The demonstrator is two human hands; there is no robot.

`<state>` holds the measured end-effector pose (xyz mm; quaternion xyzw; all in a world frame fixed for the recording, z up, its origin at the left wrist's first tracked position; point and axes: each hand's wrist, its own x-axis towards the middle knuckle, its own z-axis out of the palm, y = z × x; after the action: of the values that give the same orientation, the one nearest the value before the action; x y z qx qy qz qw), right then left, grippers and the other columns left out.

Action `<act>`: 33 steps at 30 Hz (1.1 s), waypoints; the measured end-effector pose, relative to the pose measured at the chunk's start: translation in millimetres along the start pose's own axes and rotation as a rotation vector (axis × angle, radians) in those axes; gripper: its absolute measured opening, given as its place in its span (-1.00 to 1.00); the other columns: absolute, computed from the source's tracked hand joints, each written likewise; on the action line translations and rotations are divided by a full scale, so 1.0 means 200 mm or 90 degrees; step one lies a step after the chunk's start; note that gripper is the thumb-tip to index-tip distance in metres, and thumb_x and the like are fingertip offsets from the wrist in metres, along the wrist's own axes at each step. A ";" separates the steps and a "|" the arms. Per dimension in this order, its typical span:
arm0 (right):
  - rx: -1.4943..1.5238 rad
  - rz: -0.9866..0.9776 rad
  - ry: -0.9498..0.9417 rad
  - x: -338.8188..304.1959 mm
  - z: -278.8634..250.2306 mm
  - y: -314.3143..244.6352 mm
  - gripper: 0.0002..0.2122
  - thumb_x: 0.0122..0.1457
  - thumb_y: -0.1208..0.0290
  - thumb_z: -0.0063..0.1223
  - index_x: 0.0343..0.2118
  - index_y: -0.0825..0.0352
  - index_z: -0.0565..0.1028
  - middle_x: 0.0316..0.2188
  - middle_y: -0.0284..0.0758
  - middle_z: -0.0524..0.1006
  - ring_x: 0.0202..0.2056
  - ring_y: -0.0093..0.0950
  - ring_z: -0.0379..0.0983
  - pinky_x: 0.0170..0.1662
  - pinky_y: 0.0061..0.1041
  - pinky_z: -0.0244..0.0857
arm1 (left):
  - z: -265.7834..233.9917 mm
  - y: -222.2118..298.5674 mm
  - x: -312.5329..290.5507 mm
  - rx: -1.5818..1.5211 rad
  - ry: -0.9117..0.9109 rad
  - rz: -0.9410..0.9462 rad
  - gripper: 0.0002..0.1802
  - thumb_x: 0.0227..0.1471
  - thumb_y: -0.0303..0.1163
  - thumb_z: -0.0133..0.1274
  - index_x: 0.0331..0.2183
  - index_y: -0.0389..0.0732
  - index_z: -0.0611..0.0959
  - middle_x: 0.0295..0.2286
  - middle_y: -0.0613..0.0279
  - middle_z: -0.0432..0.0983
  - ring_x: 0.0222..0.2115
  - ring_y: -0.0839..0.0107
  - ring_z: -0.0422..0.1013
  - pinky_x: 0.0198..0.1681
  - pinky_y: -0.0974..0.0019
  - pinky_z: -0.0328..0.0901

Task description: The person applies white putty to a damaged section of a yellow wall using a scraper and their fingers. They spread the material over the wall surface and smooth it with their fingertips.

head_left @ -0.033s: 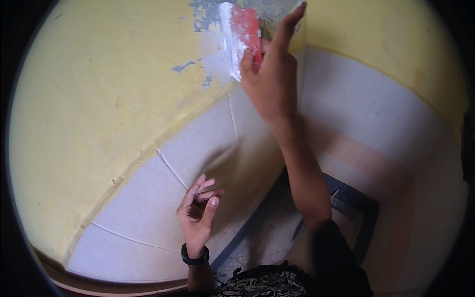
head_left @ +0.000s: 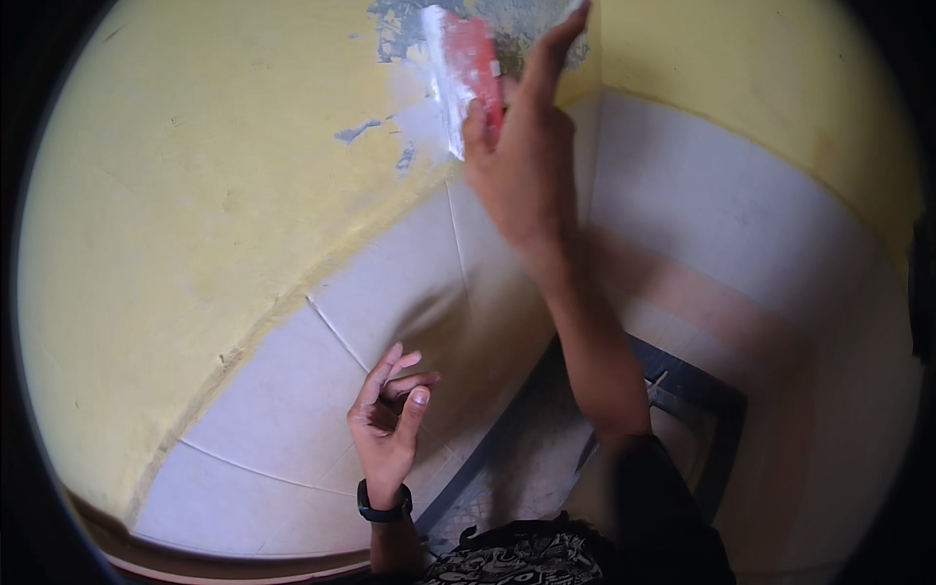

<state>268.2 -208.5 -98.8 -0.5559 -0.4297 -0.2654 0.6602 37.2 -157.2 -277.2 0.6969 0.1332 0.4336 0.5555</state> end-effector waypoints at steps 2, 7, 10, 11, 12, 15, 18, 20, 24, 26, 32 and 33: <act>-0.001 -0.043 -0.038 -0.06 0.07 -0.07 -0.11 0.19 0.72 -0.11 0.40 0.42 -0.49 -0.16 0.20 0.50 -0.37 0.00 0.62 -0.39 -0.28 0.51 | -0.02 0.00 -0.01 -0.020 0.027 -0.012 -0.39 0.18 -0.51 0.19 0.21 -0.41 0.41 -0.04 0.00 0.57 -0.14 0.31 0.59 -0.02 0.27 0.43; 0.045 -0.088 -0.048 -0.38 0.13 -0.23 -0.13 0.23 0.67 -0.04 0.38 0.54 -0.46 0.28 0.17 0.23 -0.27 -0.15 0.64 -0.36 -0.43 0.51 | -0.03 0.02 -0.01 -0.052 0.002 -0.032 -0.41 0.26 -0.38 0.12 0.21 -0.47 0.38 -0.04 0.01 0.55 -0.14 0.27 0.57 -0.02 0.18 0.47; 0.326 0.187 -0.012 -0.57 0.11 -0.23 -0.10 0.26 0.69 -0.01 0.39 0.50 -0.50 0.21 0.01 0.35 -0.07 -0.39 0.57 -0.16 -0.52 0.47 | 0.00 0.01 0.01 -0.110 -0.018 -0.006 -0.36 0.29 -0.28 0.09 0.22 -0.49 0.34 -0.04 0.01 0.53 -0.11 0.25 0.55 -0.04 0.12 0.49; 0.371 0.129 0.084 -0.62 0.09 -0.20 -0.09 0.26 0.70 -0.01 0.40 0.47 -0.50 0.18 -0.03 0.39 -0.03 -0.44 0.54 -0.10 -0.52 0.46 | 0.01 0.00 0.01 -0.161 -0.025 0.023 -0.33 0.30 -0.23 0.07 0.23 -0.50 0.32 -0.05 0.01 0.53 -0.10 0.24 0.53 -0.05 0.09 0.49; 0.402 0.147 0.101 -0.68 0.08 -0.17 -0.08 0.26 0.71 -0.01 0.40 0.45 -0.51 0.14 -0.07 0.43 0.01 -0.48 0.50 -0.04 -0.52 0.44 | 0.02 -0.01 0.00 -0.221 -0.014 0.022 -0.34 0.29 -0.22 0.09 0.21 -0.48 0.34 -0.07 0.02 0.53 -0.07 0.21 0.52 -0.07 0.07 0.49; 0.621 0.334 0.148 -0.83 0.05 -0.05 -0.08 0.23 0.79 0.00 0.45 0.31 -0.41 0.09 -0.20 0.49 0.02 -0.54 0.46 0.13 -0.50 0.32 | 0.06 -0.05 0.00 -0.259 0.005 0.052 -0.39 0.29 -0.22 0.09 0.16 -0.48 0.39 -0.11 0.03 0.54 -0.11 0.19 0.54 -0.09 0.06 0.50; 0.616 0.421 0.104 -0.94 0.03 0.03 -0.11 0.24 0.78 0.03 0.45 0.34 -0.33 0.07 -0.23 0.49 -0.01 -0.57 0.47 0.11 -0.50 0.33 | 0.11 -0.07 0.01 -0.232 0.038 0.051 -0.56 0.29 -0.32 0.07 0.06 -0.45 0.48 -0.19 0.07 0.57 -0.21 0.24 0.56 -0.15 0.08 0.50; 0.662 0.435 0.171 -0.94 -0.07 0.12 -0.14 0.24 0.77 0.04 0.45 0.34 -0.27 0.07 -0.25 0.50 -0.04 -0.59 0.48 0.11 -0.51 0.35 | 0.25 -0.09 0.02 -0.196 0.038 0.017 -0.71 0.29 -0.44 0.04 -0.02 -0.40 0.56 -0.24 0.14 0.60 -0.31 0.31 0.55 -0.22 0.16 0.51; 0.625 0.444 0.110 -0.94 -0.14 0.16 -0.14 0.23 0.78 0.05 0.45 0.33 -0.25 0.07 -0.26 0.49 -0.05 -0.59 0.49 0.09 -0.52 0.37 | 0.33 -0.09 0.05 -0.182 0.101 0.032 -0.73 0.28 -0.43 0.04 -0.06 -0.41 0.58 -0.25 0.16 0.59 -0.34 0.40 0.54 -0.24 0.24 0.50; 0.633 0.464 0.039 -0.94 -0.12 0.14 -0.12 0.21 0.81 0.07 0.45 0.33 -0.24 0.07 -0.25 0.49 -0.05 -0.59 0.49 0.07 -0.54 0.38 | 0.31 -0.09 0.06 -0.122 0.166 0.033 -0.73 0.27 -0.43 0.05 -0.07 -0.41 0.59 -0.28 0.20 0.59 -0.37 0.49 0.51 -0.27 0.33 0.49; 0.617 0.420 0.055 -0.82 -0.12 0.25 -0.26 0.39 0.47 -0.04 0.46 0.31 -0.23 0.18 -0.06 0.41 0.01 -0.44 0.50 0.13 -0.43 0.38 | 0.18 -0.05 0.06 -0.099 0.199 0.031 -0.74 0.27 -0.44 0.03 -0.09 -0.41 0.61 -0.29 0.20 0.60 -0.38 0.53 0.49 -0.34 0.43 0.44; 0.564 0.377 0.038 -0.77 -0.12 0.29 -0.32 0.43 0.30 -0.13 0.45 0.34 -0.19 0.21 0.01 0.37 0.12 -0.23 0.47 0.23 -0.28 0.31 | 0.15 -0.01 0.07 -0.081 0.217 0.040 -0.75 0.27 -0.45 0.03 -0.10 -0.41 0.61 -0.29 0.20 0.60 -0.39 0.55 0.48 -0.37 0.44 0.42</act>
<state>247.2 -236.9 -262.0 -0.3134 -0.3065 0.1236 0.8903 68.0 -167.0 -274.1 0.5805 0.1755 0.5699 0.5544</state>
